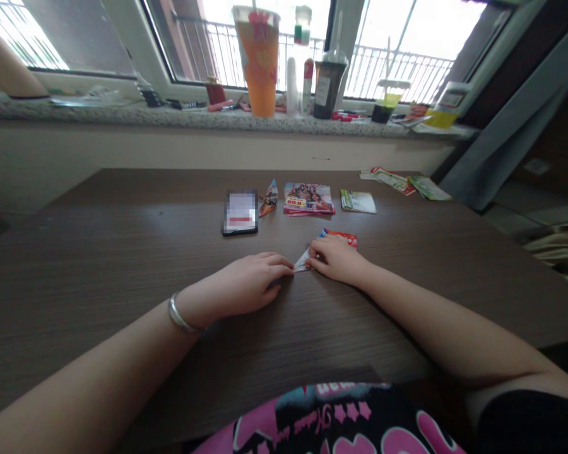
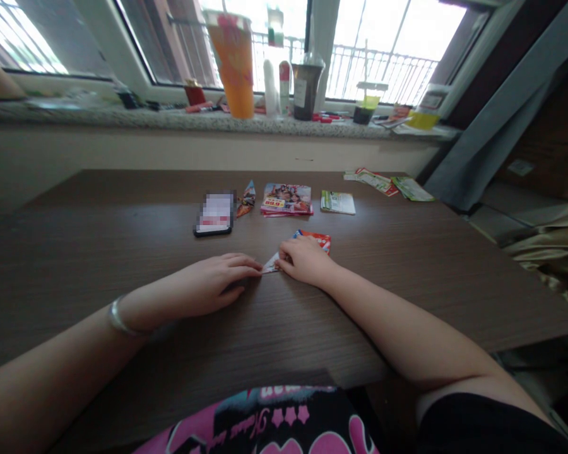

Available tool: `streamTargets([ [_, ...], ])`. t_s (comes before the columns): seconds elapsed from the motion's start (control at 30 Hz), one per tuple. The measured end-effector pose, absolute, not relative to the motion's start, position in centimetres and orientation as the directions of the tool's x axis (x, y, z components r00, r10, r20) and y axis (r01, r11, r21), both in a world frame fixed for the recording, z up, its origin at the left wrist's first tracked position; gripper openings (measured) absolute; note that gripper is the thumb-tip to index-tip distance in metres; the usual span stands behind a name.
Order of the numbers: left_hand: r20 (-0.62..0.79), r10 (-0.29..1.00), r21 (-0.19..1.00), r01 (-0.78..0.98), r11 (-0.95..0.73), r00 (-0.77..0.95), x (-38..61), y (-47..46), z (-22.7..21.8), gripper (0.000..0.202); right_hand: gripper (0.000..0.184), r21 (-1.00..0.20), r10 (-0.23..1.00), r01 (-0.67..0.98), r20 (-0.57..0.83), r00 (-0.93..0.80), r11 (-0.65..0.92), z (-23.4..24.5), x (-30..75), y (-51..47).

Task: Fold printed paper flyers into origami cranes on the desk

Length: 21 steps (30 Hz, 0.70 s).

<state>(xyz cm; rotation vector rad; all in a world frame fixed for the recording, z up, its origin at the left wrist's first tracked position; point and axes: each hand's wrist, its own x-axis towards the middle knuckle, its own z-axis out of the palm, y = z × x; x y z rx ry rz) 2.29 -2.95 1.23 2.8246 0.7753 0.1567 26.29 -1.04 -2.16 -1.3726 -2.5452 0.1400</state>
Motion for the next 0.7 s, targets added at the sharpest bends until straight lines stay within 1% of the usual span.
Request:
streamTargets([
  [0.17,0.059,0.475,0.271,0.444,-0.854,0.878,1.4,-1.9,0.8,0.035,0.017,-0.183,0.828,0.809,0.175,-0.533,0.559,-2.3,26.3,-1.2],
  [0.3,0.081,0.464,0.350,0.411,-0.842,0.882,0.9,-1.2,0.4,0.030,0.018,-0.182,0.821,0.802,0.180,-0.541,0.569,-2.3,26.3,-1.3],
  [0.4,0.113,0.484,0.378,0.413,-0.829,0.868,1.1,-1.2,0.2,0.025,0.018,-0.194,0.814,0.792,0.191,-0.549,0.579,-2.3,26.4,-1.2],
  [0.43,0.125,0.494,0.370,0.422,-0.828,0.860,1.2,-1.3,0.1,0.025,0.017,-0.203,0.809,0.785,0.196,-0.554,0.586,-2.4,26.4,-1.2],
  [0.5,0.147,0.472,0.342,0.403,-0.849,0.869,1.5,-1.5,-0.2,0.029,0.016,-0.226,0.795,0.763,0.204,-0.571,0.606,-2.5,26.3,-1.1],
  [0.6,0.156,0.398,0.254,0.353,-0.900,0.904,1.8,-1.8,-0.6,0.044,0.014,-0.257,0.775,0.731,0.214,-0.595,0.632,-2.6,26.2,-1.0],
  [0.7,0.139,0.381,0.180,0.356,-0.917,0.914,1.9,-2.0,-0.7,0.049,0.014,-0.286,0.766,0.711,0.231,-0.600,0.642,-2.5,26.1,-1.1],
])
